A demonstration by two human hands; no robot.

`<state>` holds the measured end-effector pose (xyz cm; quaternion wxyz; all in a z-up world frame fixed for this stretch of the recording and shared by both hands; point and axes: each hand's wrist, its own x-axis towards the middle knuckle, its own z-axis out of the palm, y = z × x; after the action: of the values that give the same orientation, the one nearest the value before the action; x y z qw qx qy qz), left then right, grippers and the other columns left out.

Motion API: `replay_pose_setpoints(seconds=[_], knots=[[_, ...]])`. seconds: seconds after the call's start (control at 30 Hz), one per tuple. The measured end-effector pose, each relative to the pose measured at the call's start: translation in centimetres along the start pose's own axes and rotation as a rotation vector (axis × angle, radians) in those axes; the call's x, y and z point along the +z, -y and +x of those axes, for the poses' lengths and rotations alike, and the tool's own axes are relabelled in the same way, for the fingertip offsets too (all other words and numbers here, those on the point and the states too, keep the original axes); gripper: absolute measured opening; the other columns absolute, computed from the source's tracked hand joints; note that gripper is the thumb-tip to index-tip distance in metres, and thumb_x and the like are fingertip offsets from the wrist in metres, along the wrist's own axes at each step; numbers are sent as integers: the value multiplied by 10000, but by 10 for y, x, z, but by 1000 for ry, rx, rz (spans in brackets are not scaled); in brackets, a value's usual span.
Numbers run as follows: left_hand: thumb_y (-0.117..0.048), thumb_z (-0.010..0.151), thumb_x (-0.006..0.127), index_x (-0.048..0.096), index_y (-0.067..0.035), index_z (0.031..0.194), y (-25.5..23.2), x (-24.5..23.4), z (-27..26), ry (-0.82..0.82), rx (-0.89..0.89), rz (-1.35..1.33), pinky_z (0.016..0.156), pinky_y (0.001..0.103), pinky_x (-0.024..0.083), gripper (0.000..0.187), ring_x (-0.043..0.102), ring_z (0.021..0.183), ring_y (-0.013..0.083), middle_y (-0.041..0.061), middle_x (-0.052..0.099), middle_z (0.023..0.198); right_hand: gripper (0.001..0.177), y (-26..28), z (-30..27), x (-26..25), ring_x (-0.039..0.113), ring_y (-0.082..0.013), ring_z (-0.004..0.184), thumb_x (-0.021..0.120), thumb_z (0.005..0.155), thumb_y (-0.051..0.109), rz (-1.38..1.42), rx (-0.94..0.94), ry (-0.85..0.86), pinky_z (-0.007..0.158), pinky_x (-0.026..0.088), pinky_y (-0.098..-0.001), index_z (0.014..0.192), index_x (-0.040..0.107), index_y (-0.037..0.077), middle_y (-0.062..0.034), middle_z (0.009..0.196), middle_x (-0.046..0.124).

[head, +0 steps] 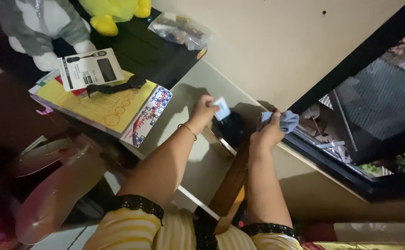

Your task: The person removes items from a cardboard box and wipes them with a cloth. They clean a small round object, a black wallet, and a white card, then place them back into the box.

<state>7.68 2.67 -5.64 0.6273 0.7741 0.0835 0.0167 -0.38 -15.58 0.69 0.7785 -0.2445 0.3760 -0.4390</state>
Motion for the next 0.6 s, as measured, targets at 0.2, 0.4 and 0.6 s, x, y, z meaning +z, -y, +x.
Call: replay_pose_setpoints(seconds=[0.2,0.4,0.6], knots=[[-223,761,766,732,-311,1115,-19,-8,-35,356,252,428,929,347,557,367,712,1095,199,-34,733,1093,637,2,-12,3,693,-316,747,895,830,196,-23,-33,-20,521,553,-467,1254,516,-91,-265,949,665],[-207,813,783,707,-258,1206,-39,-12,-52,506,288,445,984,396,534,403,678,1175,250,25,710,1197,299,4,-14,1,514,-190,388,752,943,143,-75,-76,115,351,344,-325,1056,546,-41,-99,605,557],[-41,846,697,711,-128,1169,-28,-13,-61,670,467,563,995,480,539,334,651,1190,386,176,706,1184,543,12,-43,12,643,-251,862,846,833,168,-158,-108,10,724,558,-390,1233,564,-68,-186,1006,655]])
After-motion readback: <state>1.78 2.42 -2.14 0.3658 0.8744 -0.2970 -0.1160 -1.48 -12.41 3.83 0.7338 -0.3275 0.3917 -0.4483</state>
